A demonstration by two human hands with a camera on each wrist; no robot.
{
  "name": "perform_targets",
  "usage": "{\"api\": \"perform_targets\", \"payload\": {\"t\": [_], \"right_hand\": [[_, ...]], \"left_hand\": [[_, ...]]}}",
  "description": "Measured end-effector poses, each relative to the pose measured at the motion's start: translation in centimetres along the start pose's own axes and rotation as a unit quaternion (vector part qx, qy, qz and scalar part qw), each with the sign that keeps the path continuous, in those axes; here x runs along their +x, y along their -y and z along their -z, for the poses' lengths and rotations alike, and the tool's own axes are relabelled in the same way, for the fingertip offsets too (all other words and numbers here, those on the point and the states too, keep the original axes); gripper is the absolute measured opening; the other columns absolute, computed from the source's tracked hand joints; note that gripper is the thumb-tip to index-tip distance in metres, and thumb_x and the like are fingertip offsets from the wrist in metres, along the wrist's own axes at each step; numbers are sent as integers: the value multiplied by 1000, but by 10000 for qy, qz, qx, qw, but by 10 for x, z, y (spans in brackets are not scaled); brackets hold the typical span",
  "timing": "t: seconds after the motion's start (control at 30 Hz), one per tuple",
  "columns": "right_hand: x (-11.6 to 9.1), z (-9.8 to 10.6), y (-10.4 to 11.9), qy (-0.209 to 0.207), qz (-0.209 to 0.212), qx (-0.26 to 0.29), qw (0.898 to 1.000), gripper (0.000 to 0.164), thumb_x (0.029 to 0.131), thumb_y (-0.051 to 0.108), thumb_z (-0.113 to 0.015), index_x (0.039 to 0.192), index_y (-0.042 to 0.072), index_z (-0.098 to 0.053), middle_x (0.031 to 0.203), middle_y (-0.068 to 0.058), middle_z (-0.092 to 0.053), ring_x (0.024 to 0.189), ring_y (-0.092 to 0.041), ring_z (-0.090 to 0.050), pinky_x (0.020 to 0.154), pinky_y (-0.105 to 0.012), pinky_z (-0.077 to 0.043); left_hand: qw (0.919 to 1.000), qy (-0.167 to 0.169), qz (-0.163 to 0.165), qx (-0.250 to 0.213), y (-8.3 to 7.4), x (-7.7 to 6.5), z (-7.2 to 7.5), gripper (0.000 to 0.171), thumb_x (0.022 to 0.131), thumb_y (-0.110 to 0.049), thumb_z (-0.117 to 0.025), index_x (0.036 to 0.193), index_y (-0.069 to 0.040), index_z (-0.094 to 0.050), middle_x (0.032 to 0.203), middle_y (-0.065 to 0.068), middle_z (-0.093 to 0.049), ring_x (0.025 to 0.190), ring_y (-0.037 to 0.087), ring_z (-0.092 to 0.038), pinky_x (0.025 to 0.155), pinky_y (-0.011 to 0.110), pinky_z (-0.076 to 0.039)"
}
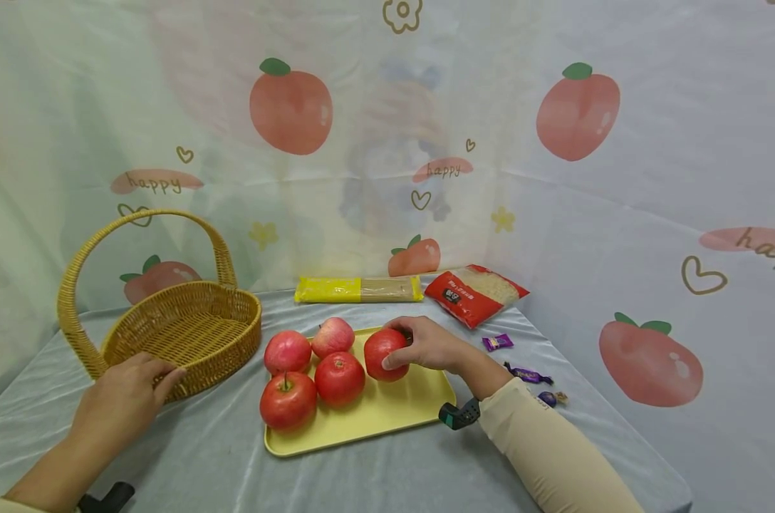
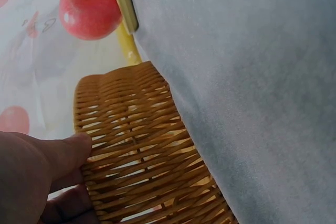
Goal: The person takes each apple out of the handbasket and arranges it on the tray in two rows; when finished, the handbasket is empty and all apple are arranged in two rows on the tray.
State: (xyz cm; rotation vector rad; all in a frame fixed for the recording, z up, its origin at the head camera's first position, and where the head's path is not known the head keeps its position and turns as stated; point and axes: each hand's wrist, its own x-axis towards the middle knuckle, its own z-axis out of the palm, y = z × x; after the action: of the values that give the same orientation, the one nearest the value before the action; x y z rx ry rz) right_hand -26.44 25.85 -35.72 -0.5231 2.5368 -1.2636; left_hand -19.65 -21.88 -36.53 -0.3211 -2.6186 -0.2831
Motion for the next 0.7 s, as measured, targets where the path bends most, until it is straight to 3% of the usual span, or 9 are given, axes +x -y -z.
{"api": "perform_targets", "payload": {"t": [0.37,0.7], "right_hand": [[4,-8,-15,196,-65,-14,9998,57,84,33,-83,133,13,-62,120,-4,-67,112,-24,-60,92,-36,-54],[2,-9,-15,441,-159,82,9989,62,85,36,-82,138,15,-59,126,-3,-65,119,-24,-56,94,-39,-54]], "left_hand": [[10000,-45,-51,23,1,1,0,20,93,-26,-78,89,-7,-75,82,5,-64,70,26,-63,62,50,-51],[9999,-52,-135,36,1,1,0,20,93,-26,-78,89,-6,-75,84,8,-66,73,30,-65,64,52,-53]]}}
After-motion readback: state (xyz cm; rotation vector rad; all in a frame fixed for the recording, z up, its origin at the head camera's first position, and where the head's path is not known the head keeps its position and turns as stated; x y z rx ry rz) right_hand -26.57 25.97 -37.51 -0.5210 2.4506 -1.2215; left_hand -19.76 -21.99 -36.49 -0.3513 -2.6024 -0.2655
